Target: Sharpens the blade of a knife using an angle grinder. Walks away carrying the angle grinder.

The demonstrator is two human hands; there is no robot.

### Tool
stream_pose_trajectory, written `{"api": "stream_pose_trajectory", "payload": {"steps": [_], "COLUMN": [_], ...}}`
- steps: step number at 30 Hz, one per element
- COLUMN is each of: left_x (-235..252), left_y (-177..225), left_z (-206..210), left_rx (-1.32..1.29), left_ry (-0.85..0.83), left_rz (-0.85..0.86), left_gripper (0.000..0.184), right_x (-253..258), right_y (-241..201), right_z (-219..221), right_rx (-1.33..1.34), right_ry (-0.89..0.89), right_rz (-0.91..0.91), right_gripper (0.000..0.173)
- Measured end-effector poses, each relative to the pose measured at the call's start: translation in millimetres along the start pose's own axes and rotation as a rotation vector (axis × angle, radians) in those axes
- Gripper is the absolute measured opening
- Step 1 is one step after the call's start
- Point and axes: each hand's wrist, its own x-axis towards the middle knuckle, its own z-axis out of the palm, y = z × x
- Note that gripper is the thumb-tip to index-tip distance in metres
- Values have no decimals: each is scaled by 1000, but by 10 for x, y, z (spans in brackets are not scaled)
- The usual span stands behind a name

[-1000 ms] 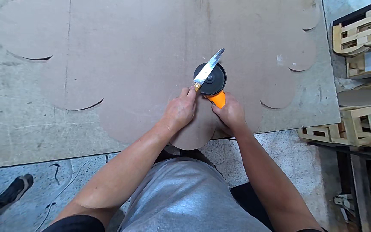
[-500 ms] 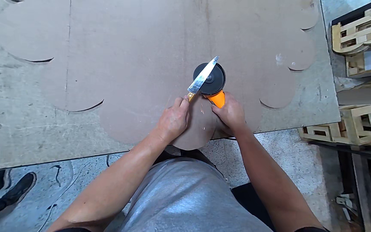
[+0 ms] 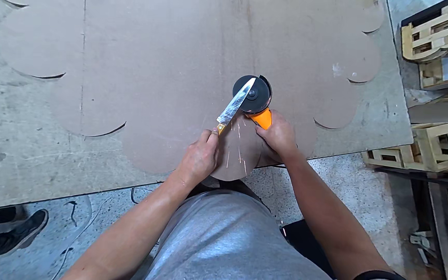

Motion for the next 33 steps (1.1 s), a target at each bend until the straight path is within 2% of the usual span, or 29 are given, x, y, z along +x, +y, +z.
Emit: {"api": "stream_pose_trajectory", "payload": {"steps": [9, 16, 26, 33], "left_x": [-178, -46, 211, -50], "left_y": [9, 73, 68, 35], "left_z": [-167, -251, -282, -280], "left_rx": [38, 59, 49, 59], "left_ry": [-49, -121, -121, -93], "left_rz": [-43, -81, -101, -50], "left_gripper": [36, 38, 33, 35], "right_x": [0, 12, 6, 9], "right_y": [-12, -12, -12, -10], "right_z": [-28, -31, -37, -27], "right_rx": [0, 13, 5, -1], "right_ry": [-27, -34, -43, -38], "right_rz": [22, 31, 21, 23], "right_gripper": [72, 71, 70, 71]}}
